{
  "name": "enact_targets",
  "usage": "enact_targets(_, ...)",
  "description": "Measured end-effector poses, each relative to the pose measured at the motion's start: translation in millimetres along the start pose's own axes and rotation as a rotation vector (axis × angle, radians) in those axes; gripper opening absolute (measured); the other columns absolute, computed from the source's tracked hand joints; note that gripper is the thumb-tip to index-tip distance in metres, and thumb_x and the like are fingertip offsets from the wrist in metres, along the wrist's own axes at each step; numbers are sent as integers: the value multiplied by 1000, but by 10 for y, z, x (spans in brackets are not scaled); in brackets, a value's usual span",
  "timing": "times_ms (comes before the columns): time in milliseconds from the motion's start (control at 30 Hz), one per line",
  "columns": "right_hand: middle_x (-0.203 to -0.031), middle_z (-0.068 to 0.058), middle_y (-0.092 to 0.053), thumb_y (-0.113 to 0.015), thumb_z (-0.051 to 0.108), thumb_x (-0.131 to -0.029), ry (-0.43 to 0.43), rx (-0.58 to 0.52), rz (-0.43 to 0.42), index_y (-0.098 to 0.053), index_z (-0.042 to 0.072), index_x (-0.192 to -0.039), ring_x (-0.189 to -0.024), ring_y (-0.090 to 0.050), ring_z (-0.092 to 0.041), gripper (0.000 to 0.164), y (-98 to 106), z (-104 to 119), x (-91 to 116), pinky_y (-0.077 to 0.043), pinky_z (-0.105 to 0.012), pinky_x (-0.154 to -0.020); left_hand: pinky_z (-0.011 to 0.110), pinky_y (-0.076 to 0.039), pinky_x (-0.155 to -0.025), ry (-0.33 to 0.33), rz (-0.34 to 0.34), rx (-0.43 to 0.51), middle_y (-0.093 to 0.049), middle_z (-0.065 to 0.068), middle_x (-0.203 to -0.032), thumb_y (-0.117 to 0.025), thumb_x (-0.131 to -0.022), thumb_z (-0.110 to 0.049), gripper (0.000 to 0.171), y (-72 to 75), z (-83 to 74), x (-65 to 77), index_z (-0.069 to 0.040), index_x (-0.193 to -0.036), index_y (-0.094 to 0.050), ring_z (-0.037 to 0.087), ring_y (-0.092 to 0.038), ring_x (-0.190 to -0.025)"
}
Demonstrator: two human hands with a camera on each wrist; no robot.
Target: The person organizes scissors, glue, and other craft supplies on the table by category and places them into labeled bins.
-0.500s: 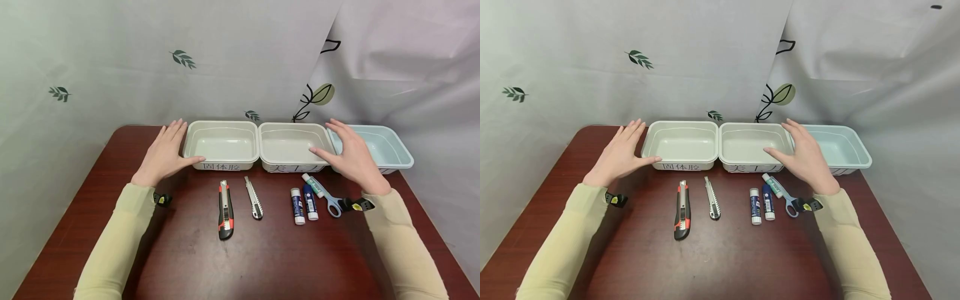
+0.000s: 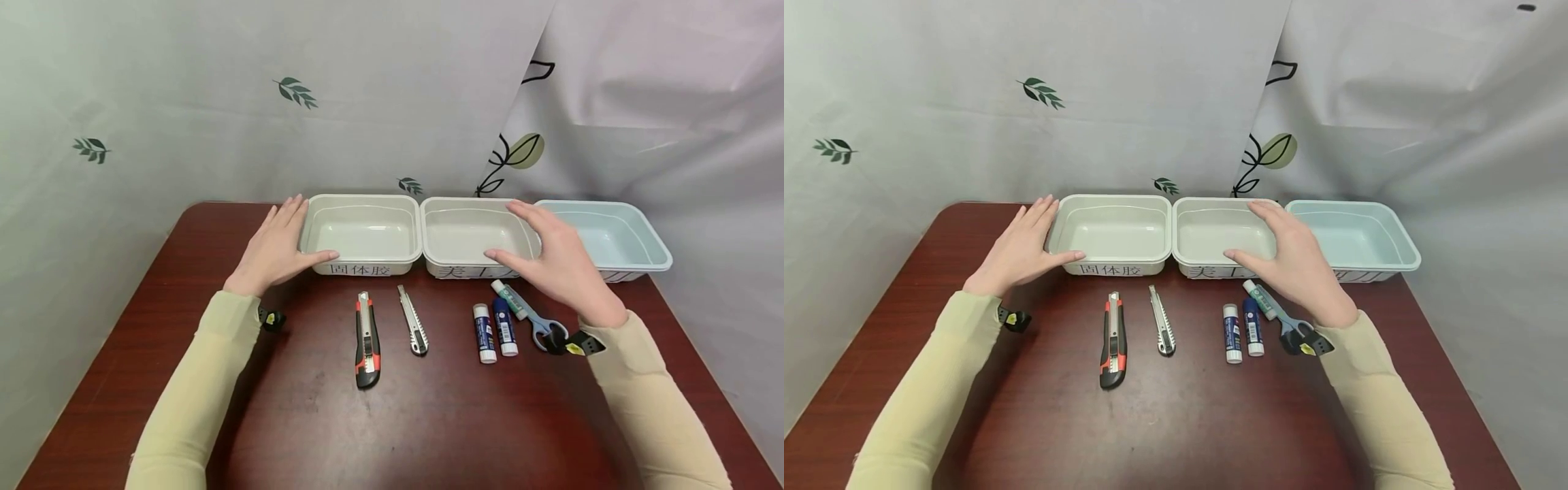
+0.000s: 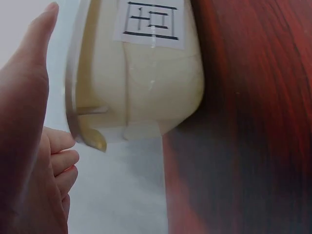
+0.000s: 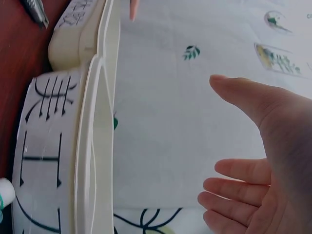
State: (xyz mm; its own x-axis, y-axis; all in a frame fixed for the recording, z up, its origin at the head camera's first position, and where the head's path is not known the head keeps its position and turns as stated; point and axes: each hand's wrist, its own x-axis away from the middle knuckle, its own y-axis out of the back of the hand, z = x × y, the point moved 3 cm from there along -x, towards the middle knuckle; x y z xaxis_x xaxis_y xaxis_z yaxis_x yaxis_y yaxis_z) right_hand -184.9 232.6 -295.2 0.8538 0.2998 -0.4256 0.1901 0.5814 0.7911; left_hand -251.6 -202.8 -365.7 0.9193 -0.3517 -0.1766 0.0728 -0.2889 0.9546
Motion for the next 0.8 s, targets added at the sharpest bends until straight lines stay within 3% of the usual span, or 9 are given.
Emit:
enact_targets(167,-146,-12,-55,-89,34,-80,54,-5,49,-54,4,-146,-135,-49,-32,81,-60,96,46,-41,-52,-109,44,-1,-124,35,37,10,-14,21,-167,-56,-85,-80,120,-81,21,-17,3,-161,-16,32,-10,-154)
enact_targets(400,-147,-11,-54,-87,43,-81,67,-10,148,-52,5,-149,-136,-49,-28,86,-170,177,156,-41,-51,-109,44,-1,-124,39,56,10,-13,21,-167,-54,-85,-82,122,-158,17,-9,3,-161,-12,32,-10,-154)
enact_targets(800,-147,-14,-53,-91,46,-74,110,16,269,-52,2,-148,-133,-52,-30,94,-293,156,352,-44,-51,-106,44,-3,-124,34,62,-21,-11,20,-167,-53,-86,-82,122,-173,-1,-13,3,-161,-10,32,-9,-154)
